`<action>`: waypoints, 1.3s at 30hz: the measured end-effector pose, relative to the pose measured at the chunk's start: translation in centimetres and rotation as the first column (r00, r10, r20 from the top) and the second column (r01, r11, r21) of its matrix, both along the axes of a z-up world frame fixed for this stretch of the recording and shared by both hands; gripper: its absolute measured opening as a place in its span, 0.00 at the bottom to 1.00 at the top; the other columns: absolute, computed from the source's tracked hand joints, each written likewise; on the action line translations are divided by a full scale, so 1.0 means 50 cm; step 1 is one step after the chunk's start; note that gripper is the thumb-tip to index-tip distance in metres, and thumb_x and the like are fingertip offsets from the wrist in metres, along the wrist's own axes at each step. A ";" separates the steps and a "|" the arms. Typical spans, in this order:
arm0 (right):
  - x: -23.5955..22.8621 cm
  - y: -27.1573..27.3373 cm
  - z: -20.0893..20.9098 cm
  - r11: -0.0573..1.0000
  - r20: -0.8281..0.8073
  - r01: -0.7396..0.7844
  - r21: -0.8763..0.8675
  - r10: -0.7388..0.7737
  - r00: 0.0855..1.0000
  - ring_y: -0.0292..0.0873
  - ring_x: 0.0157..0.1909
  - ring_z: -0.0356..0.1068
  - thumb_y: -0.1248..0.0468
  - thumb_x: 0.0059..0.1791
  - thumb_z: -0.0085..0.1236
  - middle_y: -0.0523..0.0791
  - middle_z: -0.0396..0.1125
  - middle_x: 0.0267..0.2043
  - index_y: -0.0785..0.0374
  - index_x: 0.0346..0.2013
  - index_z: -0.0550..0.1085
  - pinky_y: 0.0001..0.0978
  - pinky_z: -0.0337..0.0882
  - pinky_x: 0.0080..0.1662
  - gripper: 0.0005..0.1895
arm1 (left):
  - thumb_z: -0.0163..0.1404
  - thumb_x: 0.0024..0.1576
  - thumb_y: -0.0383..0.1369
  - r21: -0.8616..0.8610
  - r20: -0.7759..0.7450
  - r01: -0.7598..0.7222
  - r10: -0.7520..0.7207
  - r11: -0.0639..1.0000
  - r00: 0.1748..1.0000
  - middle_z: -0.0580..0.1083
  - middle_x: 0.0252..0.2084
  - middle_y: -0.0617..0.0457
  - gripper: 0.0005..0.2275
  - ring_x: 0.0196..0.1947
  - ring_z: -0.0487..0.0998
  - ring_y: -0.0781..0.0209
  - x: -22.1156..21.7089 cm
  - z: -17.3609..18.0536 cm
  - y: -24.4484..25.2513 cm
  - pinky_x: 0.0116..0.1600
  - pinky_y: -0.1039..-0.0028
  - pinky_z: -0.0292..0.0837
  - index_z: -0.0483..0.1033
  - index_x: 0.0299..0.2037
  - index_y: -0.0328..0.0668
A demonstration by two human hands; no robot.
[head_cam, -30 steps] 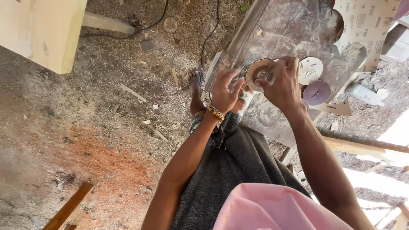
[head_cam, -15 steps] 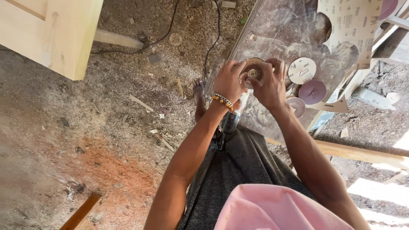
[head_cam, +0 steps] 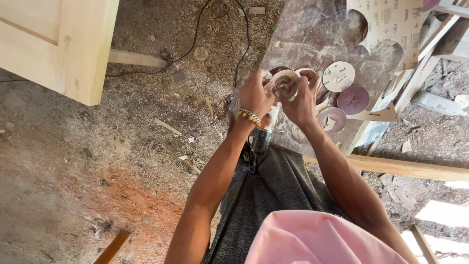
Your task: Cutting circular sanding discs out of a sheet of sandpaper using scissors.
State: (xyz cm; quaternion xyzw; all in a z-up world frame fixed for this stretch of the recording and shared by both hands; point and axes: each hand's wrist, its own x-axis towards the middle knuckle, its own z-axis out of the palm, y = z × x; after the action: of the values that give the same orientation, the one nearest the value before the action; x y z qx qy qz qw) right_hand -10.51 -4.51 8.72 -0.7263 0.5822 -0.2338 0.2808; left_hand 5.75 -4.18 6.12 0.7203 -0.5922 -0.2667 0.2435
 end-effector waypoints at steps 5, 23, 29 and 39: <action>-0.084 0.030 0.012 0.999 0.046 0.035 0.037 -0.036 0.998 0.54 0.63 0.62 0.67 0.51 0.68 0.54 0.62 0.60 0.60 0.37 0.66 0.54 0.68 0.61 0.15 | 0.58 0.60 0.35 -0.055 -0.224 -0.126 0.111 0.991 0.968 0.80 0.40 0.47 0.10 0.33 0.82 0.62 -0.011 0.001 0.042 0.36 0.73 0.78 0.76 0.46 0.37; -0.213 -0.019 -0.023 0.778 0.241 0.313 0.544 -0.502 0.830 0.37 0.33 0.64 0.56 0.66 0.49 0.47 0.66 0.38 0.69 0.50 0.69 0.30 0.68 0.34 0.16 | 0.61 0.56 0.41 -0.061 -0.220 -0.153 0.136 0.986 0.966 0.77 0.55 0.41 0.22 0.51 0.79 0.54 0.026 -0.058 0.006 0.55 0.60 0.76 0.75 0.57 0.40; -0.068 -0.042 0.071 0.922 0.189 0.072 0.380 -0.153 0.970 0.37 0.40 0.76 0.65 0.59 0.48 0.48 0.72 0.45 0.68 0.51 0.65 0.31 0.77 0.38 0.09 | 0.61 0.55 0.40 -0.008 -0.286 -0.087 0.081 0.996 0.955 0.77 0.59 0.43 0.25 0.58 0.79 0.53 -0.005 -0.091 0.020 0.64 0.64 0.73 0.73 0.62 0.43; 0.009 -0.077 0.086 0.908 -0.184 -0.419 0.014 0.414 0.891 0.50 0.48 0.74 0.69 0.51 0.63 0.52 0.72 0.51 0.63 0.46 0.79 0.38 0.79 0.47 0.08 | 0.53 0.62 0.37 0.080 -0.414 -0.060 0.088 0.995 0.906 0.76 0.58 0.44 0.22 0.56 0.80 0.52 0.006 -0.083 0.019 0.62 0.64 0.75 0.69 0.67 0.47</action>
State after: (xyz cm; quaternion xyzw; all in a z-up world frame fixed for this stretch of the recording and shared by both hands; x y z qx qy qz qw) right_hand -10.06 -8.36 13.04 -0.8562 0.4331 -0.1081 0.2602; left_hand 6.02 -3.21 1.99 0.6763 -0.4897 -0.4243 0.3505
